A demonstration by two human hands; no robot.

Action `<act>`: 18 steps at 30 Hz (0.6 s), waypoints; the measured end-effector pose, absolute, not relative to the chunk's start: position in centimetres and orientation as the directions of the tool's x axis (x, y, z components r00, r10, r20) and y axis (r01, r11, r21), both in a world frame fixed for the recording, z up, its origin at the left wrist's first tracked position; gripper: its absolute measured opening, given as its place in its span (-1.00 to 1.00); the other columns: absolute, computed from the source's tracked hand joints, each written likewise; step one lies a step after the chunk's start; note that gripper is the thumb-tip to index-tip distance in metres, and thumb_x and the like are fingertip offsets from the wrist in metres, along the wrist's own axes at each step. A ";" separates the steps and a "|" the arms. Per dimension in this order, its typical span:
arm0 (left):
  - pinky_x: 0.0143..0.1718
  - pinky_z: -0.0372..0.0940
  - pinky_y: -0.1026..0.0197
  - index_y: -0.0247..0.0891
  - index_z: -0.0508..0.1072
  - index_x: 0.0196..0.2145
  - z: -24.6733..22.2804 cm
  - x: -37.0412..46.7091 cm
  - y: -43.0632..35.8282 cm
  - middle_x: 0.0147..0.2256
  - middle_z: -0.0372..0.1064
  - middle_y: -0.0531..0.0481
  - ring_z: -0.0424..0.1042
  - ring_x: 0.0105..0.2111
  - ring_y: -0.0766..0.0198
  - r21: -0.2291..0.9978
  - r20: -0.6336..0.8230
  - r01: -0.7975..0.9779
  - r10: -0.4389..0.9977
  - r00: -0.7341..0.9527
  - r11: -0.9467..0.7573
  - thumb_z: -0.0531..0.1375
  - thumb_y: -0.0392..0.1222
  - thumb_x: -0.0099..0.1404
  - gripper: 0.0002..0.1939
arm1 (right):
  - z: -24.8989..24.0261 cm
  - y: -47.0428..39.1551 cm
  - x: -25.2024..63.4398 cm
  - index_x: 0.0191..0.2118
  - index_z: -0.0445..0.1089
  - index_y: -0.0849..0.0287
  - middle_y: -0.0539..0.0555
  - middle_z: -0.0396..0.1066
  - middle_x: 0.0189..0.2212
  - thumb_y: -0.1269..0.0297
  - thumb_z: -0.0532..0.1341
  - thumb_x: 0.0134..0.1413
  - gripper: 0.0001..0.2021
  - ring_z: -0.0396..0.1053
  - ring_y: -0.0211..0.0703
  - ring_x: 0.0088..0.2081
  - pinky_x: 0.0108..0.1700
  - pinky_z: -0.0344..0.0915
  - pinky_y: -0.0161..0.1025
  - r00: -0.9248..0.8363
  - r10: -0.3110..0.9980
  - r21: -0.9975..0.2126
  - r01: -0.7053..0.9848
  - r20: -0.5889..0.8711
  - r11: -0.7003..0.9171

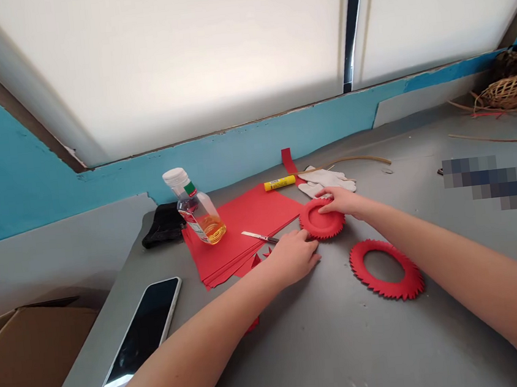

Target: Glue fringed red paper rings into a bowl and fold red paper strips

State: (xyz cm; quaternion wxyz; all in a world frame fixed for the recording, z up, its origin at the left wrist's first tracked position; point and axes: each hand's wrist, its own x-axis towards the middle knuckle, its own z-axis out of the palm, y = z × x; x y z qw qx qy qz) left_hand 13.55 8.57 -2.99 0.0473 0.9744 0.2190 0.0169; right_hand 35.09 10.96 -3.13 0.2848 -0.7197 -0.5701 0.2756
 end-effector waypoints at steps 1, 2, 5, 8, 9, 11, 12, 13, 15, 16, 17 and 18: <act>-0.18 0.23 0.11 -0.25 0.44 -0.24 -3.0 13.5 8.7 -0.23 0.32 -0.12 0.31 -0.20 0.10 0.116 0.019 0.431 0.436 0.900 -0.895 0.06 -0.09 0.27 -0.76 | -2.8 10.9 35.3 -0.03 0.28 0.12 0.11 0.45 -0.25 0.26 0.28 -0.18 -0.51 0.42 -0.12 -0.31 -0.37 0.35 -0.24 0.199 0.977 -0.751 0.634 -0.071 -0.184; -0.15 0.22 0.10 -0.25 0.44 -0.24 -2.9 13.4 8.9 -0.21 0.32 -0.12 0.31 -0.18 0.09 0.123 0.027 0.439 0.445 0.895 -0.890 0.05 -0.08 0.28 -0.75 | -2.4 10.7 35.5 0.00 0.25 0.12 0.12 0.45 -0.23 0.26 0.26 -0.14 -0.52 0.42 -0.13 -0.30 -0.37 0.36 -0.24 0.206 0.976 -0.780 0.600 -0.063 -0.177; -0.07 0.21 0.12 -0.25 0.38 -0.18 -2.0 13.0 9.6 -0.11 0.30 -0.12 0.27 -0.07 0.12 0.308 0.156 0.506 0.567 0.809 -0.806 -0.01 -0.02 0.32 -0.70 | -0.4 9.7 35.8 0.02 0.21 0.10 0.14 0.43 -0.17 0.26 0.25 -0.11 -0.51 0.42 -0.11 -0.23 -0.33 0.39 -0.23 0.239 0.971 -0.914 0.393 -0.007 -0.103; -0.05 0.23 0.16 -0.21 0.18 0.04 -0.4 12.0 9.6 -0.01 0.24 -0.13 0.27 -0.01 0.18 0.773 0.206 0.391 0.780 0.591 -0.500 0.03 0.05 0.30 -0.57 | 1.7 7.9 34.1 -0.04 0.25 0.06 0.11 0.43 -0.17 0.29 0.32 -0.19 -0.50 0.42 -0.09 -0.21 -0.29 0.41 -0.20 0.184 0.983 -0.987 0.158 0.027 -0.002; -0.09 0.26 0.16 -0.19 0.09 0.10 0.2 11.5 9.3 0.01 0.23 -0.14 0.30 -0.03 0.18 0.879 0.142 0.312 0.823 0.550 -0.360 0.07 0.07 0.27 -0.48 | 2.1 7.0 33.0 -0.05 0.27 0.04 0.10 0.43 -0.18 0.29 0.32 -0.19 -0.52 0.42 -0.08 -0.21 -0.29 0.42 -0.19 0.135 0.991 -0.990 0.140 0.023 0.004; -0.20 0.33 0.16 -0.15 -0.04 0.17 1.0 10.2 8.0 -0.01 0.26 -0.16 0.38 -0.12 0.16 0.965 -0.014 0.228 0.849 0.529 -0.127 0.15 0.05 0.21 -0.33 | 2.6 5.0 30.5 -0.02 0.26 0.01 0.10 0.42 -0.18 0.23 0.29 -0.15 -0.53 0.42 -0.07 -0.22 -0.29 0.42 -0.15 0.022 1.000 -0.987 0.160 -0.002 -0.006; -0.24 0.34 0.16 -0.14 -0.03 0.17 1.1 9.4 7.1 -0.05 0.29 -0.16 0.40 -0.16 0.15 0.976 -0.077 0.211 0.848 0.524 -0.042 0.18 0.02 0.18 -0.32 | 2.6 3.9 29.4 0.00 0.24 -0.03 0.09 0.40 -0.18 0.19 0.28 -0.14 -0.51 0.42 -0.08 -0.24 -0.31 0.42 -0.15 0.009 1.000 -0.978 0.209 0.001 -0.001; -0.28 0.35 0.17 -0.14 0.03 0.14 1.1 8.5 6.1 -0.10 0.33 -0.14 0.41 -0.19 0.15 0.979 -0.126 0.202 0.849 0.513 0.023 0.21 -0.03 0.16 -0.34 | 2.4 2.9 28.5 0.02 0.23 -0.07 0.08 0.38 -0.17 0.15 0.27 -0.13 -0.49 0.42 -0.10 -0.26 -0.32 0.42 -0.15 -0.006 1.000 -0.959 0.284 0.016 0.017; -0.32 0.35 0.20 -0.17 0.17 0.06 0.5 6.7 4.0 -0.15 0.37 -0.11 0.41 -0.19 0.14 0.972 -0.210 0.203 0.827 0.522 0.118 0.23 -0.11 0.14 -0.46 | 2.0 1.8 27.8 0.06 0.18 -0.14 0.07 0.33 -0.16 0.06 0.25 -0.13 -0.45 0.41 -0.12 -0.32 -0.37 0.40 -0.15 -0.056 0.998 -0.887 0.459 0.026 0.049; -0.34 0.35 0.21 -0.17 0.22 0.02 -0.1 5.8 3.0 -0.19 0.39 -0.09 0.42 -0.20 0.14 0.959 -0.263 0.230 0.810 0.524 0.163 0.24 -0.14 0.11 -0.49 | 1.8 1.9 28.0 0.08 0.16 -0.13 0.07 0.32 -0.15 0.04 0.24 -0.11 -0.44 0.40 -0.12 -0.30 -0.34 0.40 -0.15 -0.060 0.996 -0.843 0.531 0.065 0.087; -0.33 0.35 0.21 -0.18 0.23 0.01 -0.6 5.0 2.0 -0.23 0.41 -0.07 0.42 -0.22 0.16 0.947 -0.305 0.256 0.786 0.538 0.192 0.23 -0.17 0.11 -0.50 | 1.6 2.6 28.5 0.07 0.18 -0.09 0.08 0.32 -0.14 0.03 0.21 -0.07 -0.48 0.39 -0.11 -0.25 -0.27 0.38 -0.15 -0.067 0.990 -0.792 0.594 0.122 0.138; -0.29 0.34 0.20 -0.18 0.24 0.00 -1.2 4.3 1.2 -0.26 0.42 -0.05 0.43 -0.24 0.18 0.944 -0.315 0.265 0.766 0.561 0.194 0.22 -0.20 0.11 -0.51 | 1.3 3.9 29.1 0.03 0.23 -0.04 0.10 0.33 -0.16 0.03 0.17 -0.04 -0.54 0.38 -0.08 -0.21 -0.23 0.36 -0.14 -0.068 0.982 -0.734 0.655 0.176 0.177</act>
